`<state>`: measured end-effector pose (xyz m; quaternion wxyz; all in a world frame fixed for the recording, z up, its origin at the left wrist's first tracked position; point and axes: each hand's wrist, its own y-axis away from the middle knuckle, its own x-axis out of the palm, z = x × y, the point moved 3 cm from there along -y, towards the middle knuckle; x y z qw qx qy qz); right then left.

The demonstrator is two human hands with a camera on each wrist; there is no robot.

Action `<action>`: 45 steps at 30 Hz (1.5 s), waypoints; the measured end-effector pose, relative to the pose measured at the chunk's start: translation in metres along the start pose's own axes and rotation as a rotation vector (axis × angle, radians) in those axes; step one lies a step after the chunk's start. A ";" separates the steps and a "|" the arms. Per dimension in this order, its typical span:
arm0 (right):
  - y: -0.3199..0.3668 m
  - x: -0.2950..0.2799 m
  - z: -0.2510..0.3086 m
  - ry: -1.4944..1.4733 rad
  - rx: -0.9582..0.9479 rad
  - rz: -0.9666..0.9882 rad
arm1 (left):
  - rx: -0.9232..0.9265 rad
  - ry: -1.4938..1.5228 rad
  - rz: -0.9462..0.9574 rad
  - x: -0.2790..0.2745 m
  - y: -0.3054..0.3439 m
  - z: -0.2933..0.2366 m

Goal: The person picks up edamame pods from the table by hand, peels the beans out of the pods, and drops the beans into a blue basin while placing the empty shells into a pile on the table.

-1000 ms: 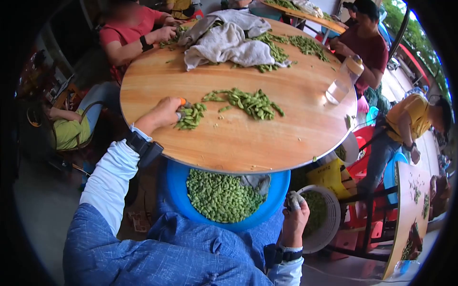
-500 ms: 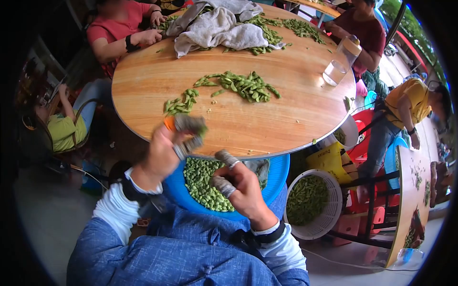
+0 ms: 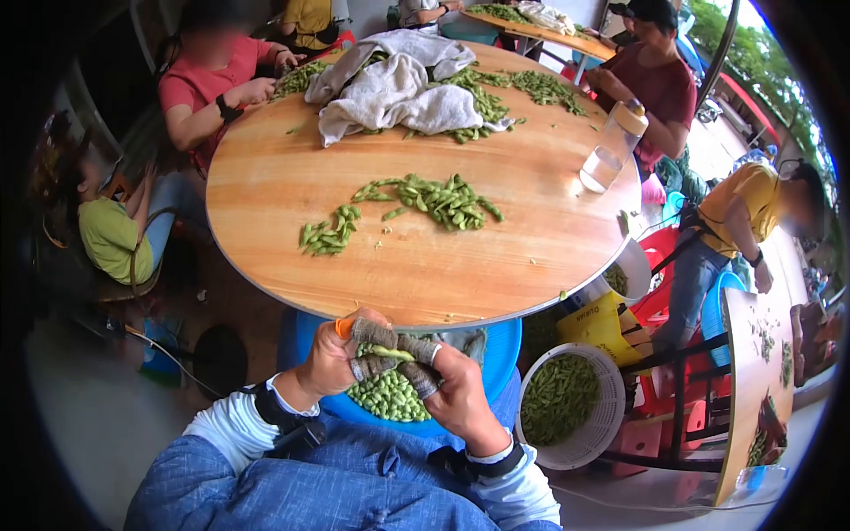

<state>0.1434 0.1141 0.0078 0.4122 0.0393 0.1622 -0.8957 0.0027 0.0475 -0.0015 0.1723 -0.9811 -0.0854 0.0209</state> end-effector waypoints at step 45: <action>0.028 0.008 -0.029 -0.603 0.358 -0.206 | 0.070 -0.917 0.215 0.019 0.013 -0.005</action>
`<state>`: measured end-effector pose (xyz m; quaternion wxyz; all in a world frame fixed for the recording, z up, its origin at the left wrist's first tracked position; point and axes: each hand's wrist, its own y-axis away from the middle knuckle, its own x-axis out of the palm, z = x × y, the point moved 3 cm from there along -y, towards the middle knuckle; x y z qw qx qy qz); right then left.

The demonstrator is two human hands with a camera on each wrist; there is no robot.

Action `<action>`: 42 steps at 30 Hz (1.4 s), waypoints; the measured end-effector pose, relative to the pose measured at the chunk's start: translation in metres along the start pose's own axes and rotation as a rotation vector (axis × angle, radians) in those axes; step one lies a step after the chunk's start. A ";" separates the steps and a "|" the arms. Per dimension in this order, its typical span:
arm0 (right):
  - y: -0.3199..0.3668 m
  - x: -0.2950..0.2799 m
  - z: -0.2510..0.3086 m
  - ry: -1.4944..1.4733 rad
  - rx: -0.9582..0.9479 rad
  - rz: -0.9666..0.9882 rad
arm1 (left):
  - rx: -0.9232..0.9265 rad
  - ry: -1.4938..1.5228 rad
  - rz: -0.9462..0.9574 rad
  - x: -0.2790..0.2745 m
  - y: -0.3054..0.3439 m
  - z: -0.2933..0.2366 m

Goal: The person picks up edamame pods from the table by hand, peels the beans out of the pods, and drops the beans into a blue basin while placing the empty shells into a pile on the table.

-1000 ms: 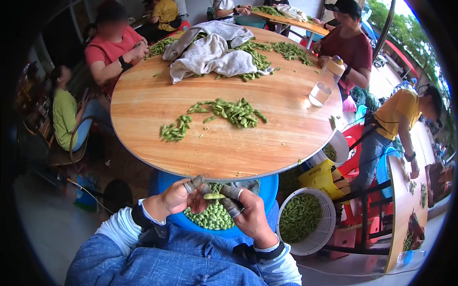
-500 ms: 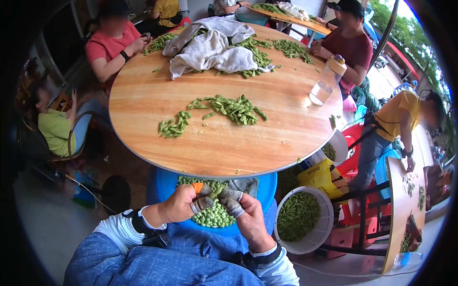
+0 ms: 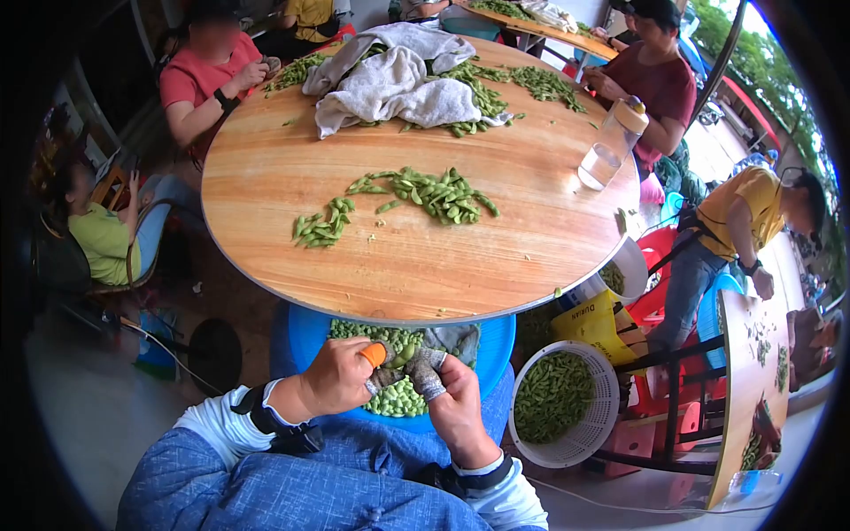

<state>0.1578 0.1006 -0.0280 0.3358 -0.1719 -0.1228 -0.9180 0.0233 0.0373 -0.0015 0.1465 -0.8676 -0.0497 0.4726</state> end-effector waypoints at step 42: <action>-0.016 0.000 -0.033 -0.078 -0.039 0.121 | -0.489 1.051 -0.038 0.038 0.017 0.034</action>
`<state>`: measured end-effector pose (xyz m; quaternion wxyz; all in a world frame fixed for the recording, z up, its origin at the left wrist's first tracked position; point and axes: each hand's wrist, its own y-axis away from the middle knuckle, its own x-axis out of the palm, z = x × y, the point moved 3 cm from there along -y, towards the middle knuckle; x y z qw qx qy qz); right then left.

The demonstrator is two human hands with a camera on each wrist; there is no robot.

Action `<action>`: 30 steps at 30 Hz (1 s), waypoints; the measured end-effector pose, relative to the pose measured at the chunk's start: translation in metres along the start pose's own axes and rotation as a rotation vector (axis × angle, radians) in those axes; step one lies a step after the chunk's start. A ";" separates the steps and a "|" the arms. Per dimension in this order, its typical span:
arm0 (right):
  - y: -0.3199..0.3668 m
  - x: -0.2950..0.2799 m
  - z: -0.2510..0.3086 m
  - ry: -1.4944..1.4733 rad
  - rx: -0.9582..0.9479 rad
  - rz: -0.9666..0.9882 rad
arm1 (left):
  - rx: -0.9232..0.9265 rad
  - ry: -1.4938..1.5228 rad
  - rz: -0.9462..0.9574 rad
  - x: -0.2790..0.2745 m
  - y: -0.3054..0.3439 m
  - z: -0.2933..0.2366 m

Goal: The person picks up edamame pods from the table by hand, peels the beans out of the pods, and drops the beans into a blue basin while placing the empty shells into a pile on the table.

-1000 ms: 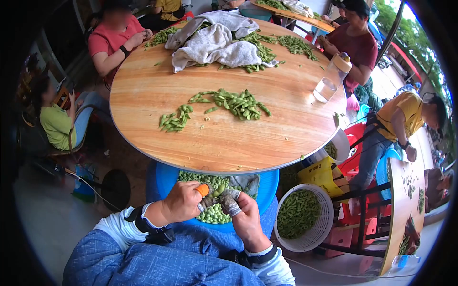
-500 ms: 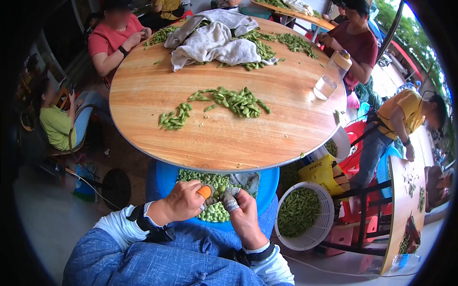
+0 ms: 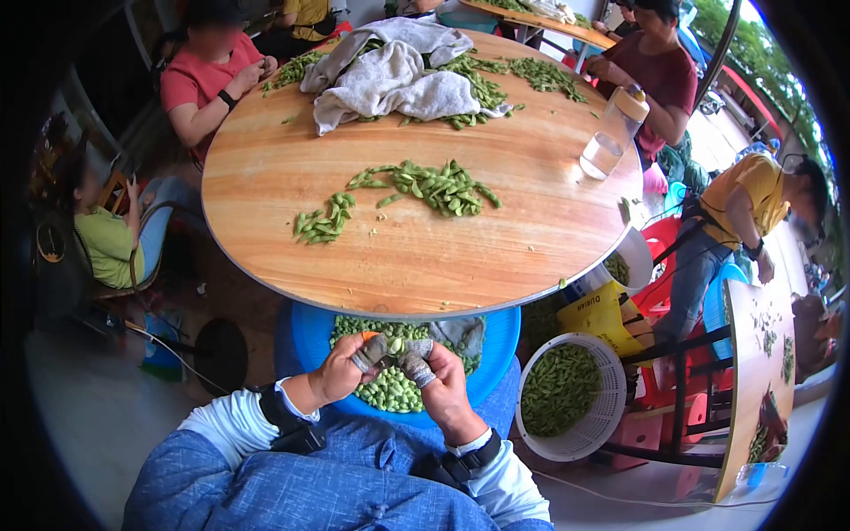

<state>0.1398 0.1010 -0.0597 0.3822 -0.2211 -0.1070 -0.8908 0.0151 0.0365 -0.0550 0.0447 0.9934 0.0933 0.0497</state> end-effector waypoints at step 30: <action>-0.007 -0.008 -0.005 0.711 -0.056 -0.106 | -0.137 -0.375 0.041 -0.017 -0.007 0.018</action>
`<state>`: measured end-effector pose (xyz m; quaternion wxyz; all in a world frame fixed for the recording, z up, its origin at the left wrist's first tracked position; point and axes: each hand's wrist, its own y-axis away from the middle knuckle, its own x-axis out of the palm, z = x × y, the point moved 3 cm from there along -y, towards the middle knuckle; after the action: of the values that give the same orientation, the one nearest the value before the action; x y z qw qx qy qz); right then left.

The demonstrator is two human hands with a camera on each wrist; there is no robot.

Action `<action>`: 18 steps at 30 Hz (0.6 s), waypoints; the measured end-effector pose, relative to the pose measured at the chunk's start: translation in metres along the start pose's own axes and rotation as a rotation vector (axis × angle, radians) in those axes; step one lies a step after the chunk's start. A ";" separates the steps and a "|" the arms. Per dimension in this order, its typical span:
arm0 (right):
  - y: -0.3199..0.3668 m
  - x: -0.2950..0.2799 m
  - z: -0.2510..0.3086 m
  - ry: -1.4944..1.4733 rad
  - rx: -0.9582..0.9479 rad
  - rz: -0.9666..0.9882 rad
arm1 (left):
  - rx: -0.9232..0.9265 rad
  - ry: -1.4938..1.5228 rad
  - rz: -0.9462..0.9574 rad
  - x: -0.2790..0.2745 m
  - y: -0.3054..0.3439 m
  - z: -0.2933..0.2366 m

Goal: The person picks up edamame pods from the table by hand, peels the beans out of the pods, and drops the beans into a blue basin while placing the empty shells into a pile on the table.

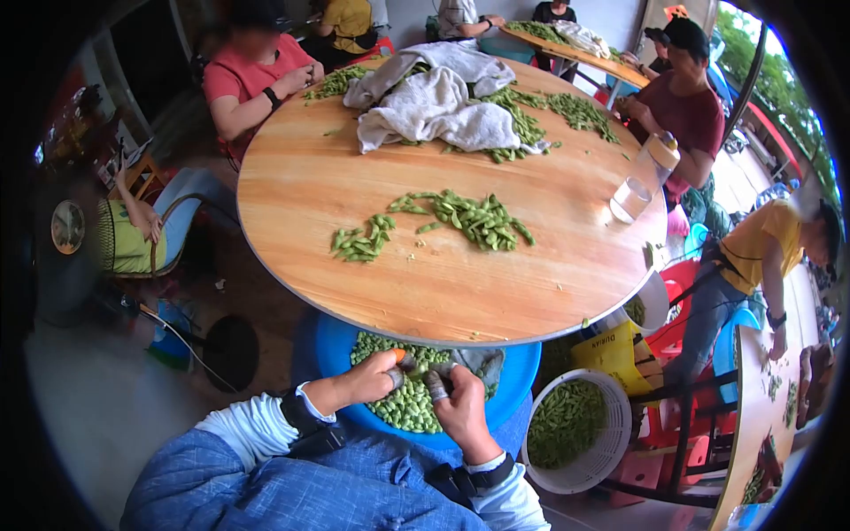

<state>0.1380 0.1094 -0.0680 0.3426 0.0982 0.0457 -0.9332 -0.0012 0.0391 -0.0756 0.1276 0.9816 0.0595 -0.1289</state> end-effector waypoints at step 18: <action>-0.006 0.004 0.020 0.479 -0.191 0.312 | -0.056 0.455 0.218 -0.002 -0.001 0.006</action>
<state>0.1281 0.1082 -0.0497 0.4689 0.2889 0.1970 -0.8111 -0.0047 0.0382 -0.0811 0.1511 0.9821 -0.0158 0.1115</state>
